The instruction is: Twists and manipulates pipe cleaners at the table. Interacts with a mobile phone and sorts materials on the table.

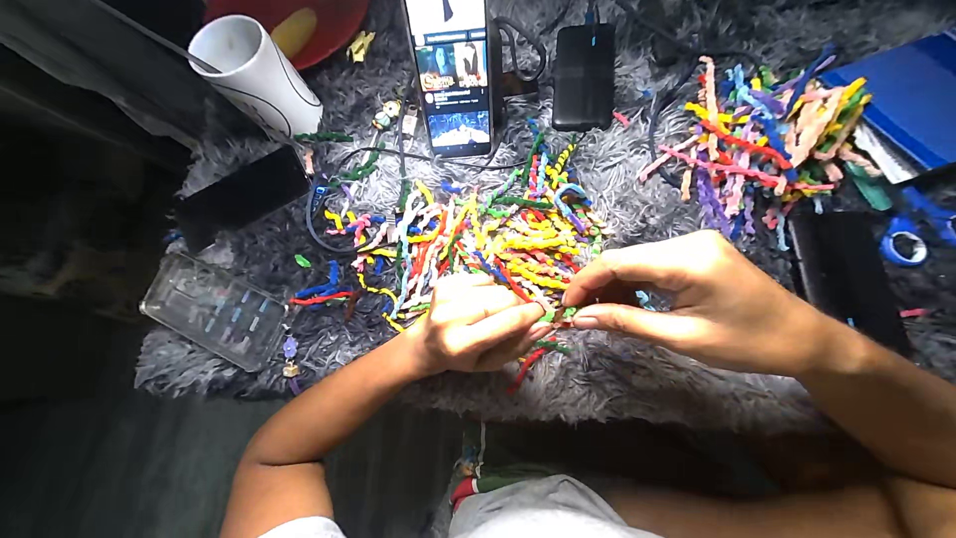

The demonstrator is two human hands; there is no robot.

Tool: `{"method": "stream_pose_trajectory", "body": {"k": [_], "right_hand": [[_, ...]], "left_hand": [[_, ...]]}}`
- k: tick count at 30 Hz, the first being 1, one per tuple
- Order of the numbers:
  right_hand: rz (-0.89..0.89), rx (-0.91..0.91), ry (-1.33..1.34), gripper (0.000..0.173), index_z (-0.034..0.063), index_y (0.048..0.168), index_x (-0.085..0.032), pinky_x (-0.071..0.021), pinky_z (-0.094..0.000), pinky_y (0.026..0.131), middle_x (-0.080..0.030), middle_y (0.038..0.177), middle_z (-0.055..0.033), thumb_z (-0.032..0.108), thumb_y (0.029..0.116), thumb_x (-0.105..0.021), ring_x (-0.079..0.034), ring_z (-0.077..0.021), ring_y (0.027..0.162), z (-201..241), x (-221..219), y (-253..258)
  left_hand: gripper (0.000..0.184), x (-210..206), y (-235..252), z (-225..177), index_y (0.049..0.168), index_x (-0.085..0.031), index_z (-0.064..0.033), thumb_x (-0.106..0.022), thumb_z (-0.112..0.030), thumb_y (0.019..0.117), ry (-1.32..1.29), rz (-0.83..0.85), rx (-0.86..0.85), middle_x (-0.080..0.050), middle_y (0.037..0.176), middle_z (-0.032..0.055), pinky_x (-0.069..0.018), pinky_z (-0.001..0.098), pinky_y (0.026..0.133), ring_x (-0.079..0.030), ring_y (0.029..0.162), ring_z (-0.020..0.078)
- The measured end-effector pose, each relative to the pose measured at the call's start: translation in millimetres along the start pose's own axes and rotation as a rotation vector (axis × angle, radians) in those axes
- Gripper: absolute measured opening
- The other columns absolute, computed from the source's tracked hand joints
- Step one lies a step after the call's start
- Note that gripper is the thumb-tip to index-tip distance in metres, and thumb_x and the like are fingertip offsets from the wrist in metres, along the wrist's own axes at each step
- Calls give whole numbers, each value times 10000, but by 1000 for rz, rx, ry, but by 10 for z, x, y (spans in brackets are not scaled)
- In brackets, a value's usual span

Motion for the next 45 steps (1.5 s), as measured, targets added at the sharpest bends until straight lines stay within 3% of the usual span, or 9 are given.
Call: {"method": "stream_pose_trajectory", "body": {"k": [8, 12, 16, 20, 27, 35, 38, 41, 45], "right_hand": [[-106, 160, -305, 140, 48, 963, -767, -520, -159, 671, -706, 834, -26, 138, 960, -659, -644, -40, 747, 122, -59, -36], [-132, 232, -440, 159, 23, 944, -742, -531, -201, 660, -703, 810, -69, 103, 987, -612, -667, -108, 743, 203, -148, -83], [-182, 301, -527, 159, 16, 918, -751, -506, -223, 614, -722, 822, -96, 61, 980, -611, -668, -138, 731, 317, -93, -122], [-191, 323, -504, 145, 3, 924, -738, -543, -193, 695, -739, 851, -103, 45, 975, -608, -699, -117, 791, 383, 35, -136], [-218, 191, -126, 79, -6, 944, -730, -591, -150, 783, -750, 905, -28, 39, 895, -688, -703, -1, 845, 192, 190, -54], [-97, -79, 349, 246, 71, 1072, -664, -626, -181, 719, -728, 952, 43, 67, 846, -761, -716, -42, 834, -83, 117, 38], [-27, -152, 425, 138, 81, 1043, -698, -606, -173, 621, -730, 857, 34, 181, 948, -697, -705, -44, 726, -154, 39, 28], [31, -193, 502, 261, 53, 965, -693, -611, -186, 607, -724, 800, 16, 155, 1082, -483, -699, -45, 666, -175, -60, 24], [41, -204, 451, 178, 64, 925, -669, -570, -161, 560, -667, 710, 43, 127, 1039, -548, -640, -13, 596, -206, -148, 13]], "left_hand": [[279, -176, -33, 195, 952, -722, 19, -555, -199, 1004, -91, 150, 212, -634, 686, 56, -422, 209, 589, -540, 613, 71], [188, -228, -41, 200, 987, -676, 38, -558, -107, 1008, -229, 214, 248, -637, 716, 76, -469, 195, 620, -568, 631, 68], [210, -232, -14, 218, 989, -652, 84, -504, -59, 1027, -468, 236, 333, -575, 658, 60, -462, 144, 597, -522, 589, 16], [224, -246, -43, 295, 984, -624, 44, -477, -100, 1070, -770, 225, 511, -565, 672, -10, -446, 96, 559, -500, 576, -62], [199, -234, -66, 334, 1006, -632, -12, -495, -134, 1082, -930, 164, 601, -613, 734, -44, -437, 81, 528, -505, 576, -84], [173, -152, -53, 329, 1044, -635, -24, -508, -137, 1075, -822, 68, 563, -639, 787, -35, -473, 95, 560, -536, 614, -72], [170, -129, -38, 322, 1043, -632, -5, -513, -124, 1071, -753, 50, 526, -657, 827, -19, -486, 94, 582, -550, 640, -76], [160, -127, -24, 315, 1032, -624, 15, -521, -104, 1059, -678, 46, 480, -645, 820, 3, -493, 107, 599, -556, 651, -61], [208, -152, -11, 322, 1035, -622, 5, -518, -172, 1072, -604, 84, 462, -640, 843, 5, -529, 134, 654, -593, 714, -37]]}}
Point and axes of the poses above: each hand's wrist, its own y-axis towards the middle knuckle, its own x-axis out of the back of the hand, z = x × y, the point moved 8 cm from there along y, towards the middle knuckle
